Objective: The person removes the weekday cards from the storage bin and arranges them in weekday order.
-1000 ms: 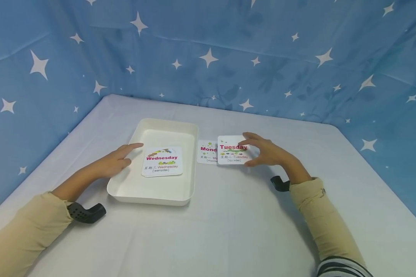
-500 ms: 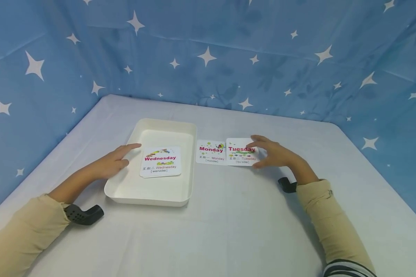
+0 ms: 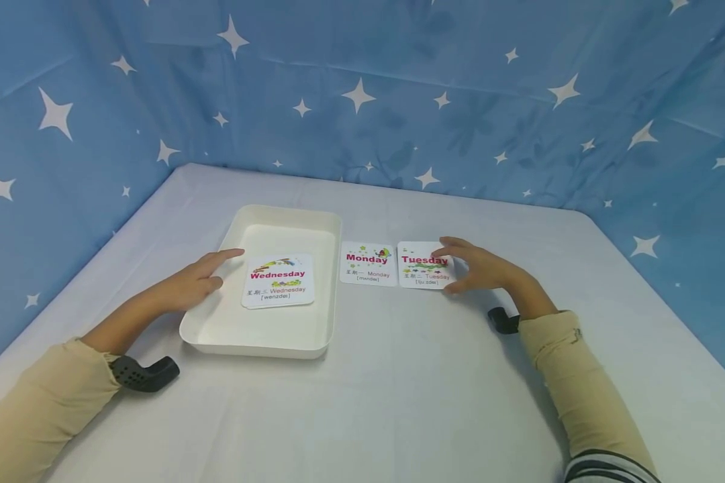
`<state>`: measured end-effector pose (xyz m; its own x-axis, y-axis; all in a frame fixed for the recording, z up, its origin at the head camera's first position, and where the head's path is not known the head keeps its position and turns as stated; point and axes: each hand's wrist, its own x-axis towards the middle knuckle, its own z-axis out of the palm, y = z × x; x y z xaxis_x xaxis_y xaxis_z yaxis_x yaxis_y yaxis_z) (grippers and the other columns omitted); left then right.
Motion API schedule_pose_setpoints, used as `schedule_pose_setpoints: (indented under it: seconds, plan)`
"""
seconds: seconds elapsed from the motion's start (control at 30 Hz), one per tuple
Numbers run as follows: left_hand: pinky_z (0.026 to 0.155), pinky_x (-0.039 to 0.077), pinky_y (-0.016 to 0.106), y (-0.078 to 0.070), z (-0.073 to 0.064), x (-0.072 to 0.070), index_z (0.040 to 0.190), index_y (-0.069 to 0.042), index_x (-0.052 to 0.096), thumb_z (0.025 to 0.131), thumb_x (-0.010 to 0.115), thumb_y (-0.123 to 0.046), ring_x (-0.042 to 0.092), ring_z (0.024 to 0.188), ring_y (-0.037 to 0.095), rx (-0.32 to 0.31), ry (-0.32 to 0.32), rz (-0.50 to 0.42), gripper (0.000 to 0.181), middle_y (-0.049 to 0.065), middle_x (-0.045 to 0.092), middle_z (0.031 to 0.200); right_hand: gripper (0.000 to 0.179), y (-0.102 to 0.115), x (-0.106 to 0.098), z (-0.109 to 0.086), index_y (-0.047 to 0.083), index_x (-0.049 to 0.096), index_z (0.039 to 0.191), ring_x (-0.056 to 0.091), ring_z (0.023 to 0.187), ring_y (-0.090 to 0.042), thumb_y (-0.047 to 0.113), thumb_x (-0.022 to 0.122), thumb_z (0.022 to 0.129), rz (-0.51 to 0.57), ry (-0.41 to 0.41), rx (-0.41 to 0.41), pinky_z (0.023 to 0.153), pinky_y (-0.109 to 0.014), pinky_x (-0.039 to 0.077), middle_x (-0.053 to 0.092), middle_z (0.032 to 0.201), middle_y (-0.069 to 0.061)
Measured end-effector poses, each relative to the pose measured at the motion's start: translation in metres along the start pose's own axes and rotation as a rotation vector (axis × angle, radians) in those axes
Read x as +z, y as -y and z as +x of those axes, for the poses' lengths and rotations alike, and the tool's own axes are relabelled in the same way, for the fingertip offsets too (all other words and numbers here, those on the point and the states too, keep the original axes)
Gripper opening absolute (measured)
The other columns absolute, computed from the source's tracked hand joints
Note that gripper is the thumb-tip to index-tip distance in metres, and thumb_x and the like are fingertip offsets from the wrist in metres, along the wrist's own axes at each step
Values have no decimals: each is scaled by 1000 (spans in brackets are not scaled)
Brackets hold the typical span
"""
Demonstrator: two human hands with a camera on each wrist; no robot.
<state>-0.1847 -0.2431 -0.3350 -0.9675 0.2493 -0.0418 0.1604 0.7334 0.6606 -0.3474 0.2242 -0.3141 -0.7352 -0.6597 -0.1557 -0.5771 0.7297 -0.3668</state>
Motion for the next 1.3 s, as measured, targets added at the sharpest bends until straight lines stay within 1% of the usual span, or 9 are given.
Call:
schedule_pose_setpoints:
  seconds: [0.17, 0.4, 0.6, 0.73, 0.87, 1.0, 1.17, 1.3]
  plan:
    - [102, 14, 64, 1, 1, 0, 142, -3, 22, 88, 34, 0, 14, 132, 49, -8, 1, 11, 55, 31, 14, 145, 71, 1, 1, 0, 15, 44, 135, 14, 136, -41, 26, 75, 72, -9, 3, 12, 103, -61, 20, 15, 151, -17]
    - [102, 14, 64, 1, 0, 0, 142, -3, 22, 88, 34, 0, 14, 132, 49, -15, 4, 11, 55, 31, 15, 144, 72, 0, 2, 1, 17, 42, 137, 13, 136, -41, 28, 74, 74, -4, 30, 49, 103, -63, 20, 12, 151, -16]
    - [102, 14, 64, 3, 1, 1, 142, -4, 23, 88, 34, 0, 14, 132, 49, -11, 1, 13, 55, 30, 15, 145, 74, -3, 3, 2, 17, 39, 138, 11, 137, -42, 30, 73, 74, -2, 37, 40, 103, -63, 19, 10, 152, -16]
    - [101, 16, 64, 4, 1, 1, 142, -4, 23, 88, 34, 0, 17, 131, 48, -9, 0, 20, 55, 31, 17, 143, 74, -3, 3, 2, 18, 38, 139, 10, 137, -42, 30, 73, 75, 0, 43, 33, 102, -64, 18, 8, 152, -15]
    - [99, 18, 64, 4, 1, 0, 142, -4, 24, 88, 33, -1, 20, 128, 48, -13, 1, 31, 55, 31, 18, 142, 75, -3, 3, 2, 18, 36, 140, 8, 137, -42, 30, 72, 75, 7, 52, 37, 102, -64, 17, 6, 153, -15]
    - [99, 18, 65, 4, 1, 1, 142, -4, 24, 89, 34, -1, 19, 129, 48, -15, 3, 35, 54, 32, 18, 142, 75, -2, 2, 2, 17, 36, 140, 6, 137, -42, 29, 72, 75, 21, 59, 49, 103, -65, 17, 4, 153, -16]
    - [98, 18, 65, 3, 1, 1, 141, -4, 25, 89, 34, -1, 20, 128, 49, 1, 1, 32, 53, 32, 19, 141, 75, -1, 2, 2, 16, 35, 140, 6, 137, -42, 26, 71, 76, 34, 63, 57, 102, -65, 17, 3, 153, -16]
    - [98, 20, 64, 3, 1, 1, 141, -3, 25, 89, 34, 0, 23, 127, 46, 9, -1, 27, 53, 31, 20, 141, 75, -1, 3, 3, 16, 35, 141, 6, 137, -43, 26, 71, 76, 38, 60, 60, 102, -65, 17, 3, 153, -17]
